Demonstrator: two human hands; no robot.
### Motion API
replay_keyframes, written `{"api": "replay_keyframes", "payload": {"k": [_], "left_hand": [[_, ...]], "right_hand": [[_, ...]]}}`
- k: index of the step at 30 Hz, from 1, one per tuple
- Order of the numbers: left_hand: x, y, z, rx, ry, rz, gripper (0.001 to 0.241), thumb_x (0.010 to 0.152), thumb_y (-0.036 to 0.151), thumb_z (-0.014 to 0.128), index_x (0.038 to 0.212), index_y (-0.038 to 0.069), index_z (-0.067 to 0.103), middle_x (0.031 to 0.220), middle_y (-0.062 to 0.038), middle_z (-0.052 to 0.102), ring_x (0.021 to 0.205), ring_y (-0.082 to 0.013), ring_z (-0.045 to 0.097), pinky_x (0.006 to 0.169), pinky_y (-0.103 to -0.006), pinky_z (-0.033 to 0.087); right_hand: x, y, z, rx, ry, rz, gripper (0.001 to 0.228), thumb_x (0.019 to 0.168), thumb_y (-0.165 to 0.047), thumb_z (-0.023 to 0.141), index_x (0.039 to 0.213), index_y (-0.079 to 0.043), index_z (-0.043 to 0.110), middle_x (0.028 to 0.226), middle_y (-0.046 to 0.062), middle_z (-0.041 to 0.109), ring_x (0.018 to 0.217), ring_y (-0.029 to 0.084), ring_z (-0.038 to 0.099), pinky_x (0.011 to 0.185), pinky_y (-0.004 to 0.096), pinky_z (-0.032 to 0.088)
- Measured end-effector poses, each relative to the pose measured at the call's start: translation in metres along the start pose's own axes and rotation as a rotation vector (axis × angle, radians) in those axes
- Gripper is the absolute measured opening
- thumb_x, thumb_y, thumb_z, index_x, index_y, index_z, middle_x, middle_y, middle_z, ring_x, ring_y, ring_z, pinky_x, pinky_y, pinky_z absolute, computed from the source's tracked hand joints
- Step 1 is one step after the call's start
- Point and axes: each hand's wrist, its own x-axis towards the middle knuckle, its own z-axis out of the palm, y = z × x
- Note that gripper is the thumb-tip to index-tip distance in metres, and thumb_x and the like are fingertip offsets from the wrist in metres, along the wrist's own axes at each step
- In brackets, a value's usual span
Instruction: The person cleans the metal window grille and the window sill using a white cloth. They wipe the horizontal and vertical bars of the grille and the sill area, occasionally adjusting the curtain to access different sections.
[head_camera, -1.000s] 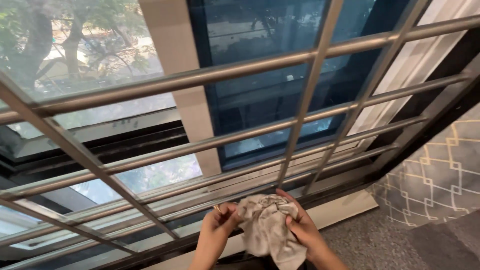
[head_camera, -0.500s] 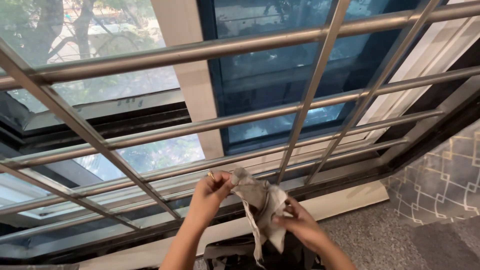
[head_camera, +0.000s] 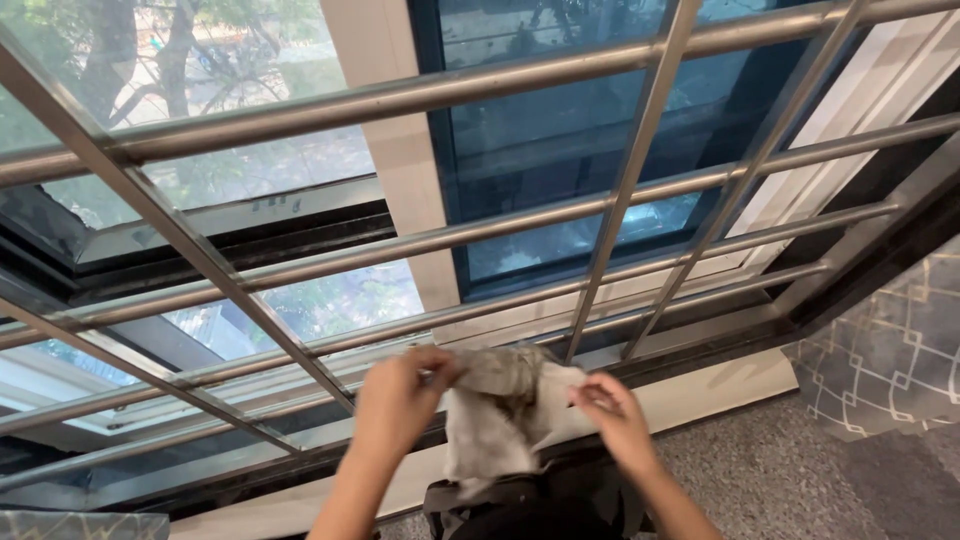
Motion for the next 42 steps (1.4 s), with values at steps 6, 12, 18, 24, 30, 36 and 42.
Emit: {"api": "replay_keyframes", "payload": {"k": [6,12,18,24,30,36,42], "left_hand": [[-0.004,-0.012,-0.015,0.141,0.054,-0.202,0.017,0.088,0.03,0.07,0.092,0.019,0.081,0.067,-0.004,0.074,0.052,-0.0261,0.06,0.055,-0.0381,0.047],[-0.008,-0.02,-0.018,0.071,0.074,-0.241,0.012,0.09,0.027,0.069,0.094,0.02,0.078,0.058,-0.003,0.069,0.05,-0.0182,0.059,0.053,-0.035,0.045],[-0.015,-0.028,-0.012,0.084,0.159,-0.205,0.015,0.093,0.027,0.066,0.094,0.015,0.075,0.081,0.002,0.076,0.058,-0.0176,0.063,0.055,-0.0354,0.047],[-0.015,-0.034,-0.008,-0.074,0.46,-0.007,0.011,0.092,0.016,0.069,0.094,0.006,0.071,0.077,-0.006,0.07,0.055,-0.018,0.059,0.05,-0.0335,0.044],[-0.035,-0.081,0.041,-0.274,0.573,0.23,0.006,0.091,0.0,0.063,0.093,0.005,0.06,0.092,-0.007,0.063,0.075,-0.0182,0.059,0.067,-0.0295,0.054],[-0.068,-0.103,0.064,-0.374,0.437,0.141,0.013,0.086,0.013,0.067,0.094,0.003,0.07,0.131,-0.013,0.053,0.11,-0.0249,0.053,0.092,-0.0359,0.047],[-0.061,-0.091,0.057,-0.724,0.261,-0.178,0.022,0.099,0.022,0.058,0.094,0.002,0.065,0.078,-0.004,0.061,0.072,-0.0137,0.052,0.068,-0.0281,0.046]], "right_hand": [[0.008,-0.004,-0.041,0.064,0.023,-0.224,0.031,0.086,0.012,0.064,0.115,0.001,0.065,0.099,0.01,0.076,0.085,0.012,0.068,0.076,0.023,0.05],[0.007,-0.048,-0.054,-0.252,0.064,-0.399,0.031,0.085,0.007,0.064,0.112,-0.007,0.067,0.103,0.008,0.079,0.087,0.019,0.075,0.076,0.031,0.06],[0.035,-0.038,-0.047,-0.407,0.003,-0.505,0.024,0.084,-0.002,0.073,0.103,-0.016,0.068,0.086,0.004,0.078,0.068,0.016,0.077,0.054,0.024,0.068],[0.019,-0.08,-0.023,-0.265,0.169,-0.458,0.022,0.086,-0.001,0.073,0.107,-0.005,0.068,0.094,0.006,0.079,0.078,0.014,0.073,0.065,0.027,0.054],[0.025,-0.044,0.015,-0.437,-0.036,-0.779,0.027,0.077,0.014,0.068,0.093,-0.007,0.06,0.121,0.012,0.072,0.106,0.028,0.073,0.087,0.03,0.068],[0.006,-0.03,0.014,-0.278,-0.21,-0.394,0.023,0.079,0.009,0.069,0.095,-0.007,0.065,0.108,0.001,0.081,0.076,0.015,0.073,0.066,0.026,0.057],[-0.004,-0.009,0.006,-0.68,-0.586,-0.175,0.032,0.081,-0.027,0.08,0.111,-0.021,0.071,0.103,-0.002,0.079,0.085,0.015,0.076,0.074,0.031,0.059]]}}
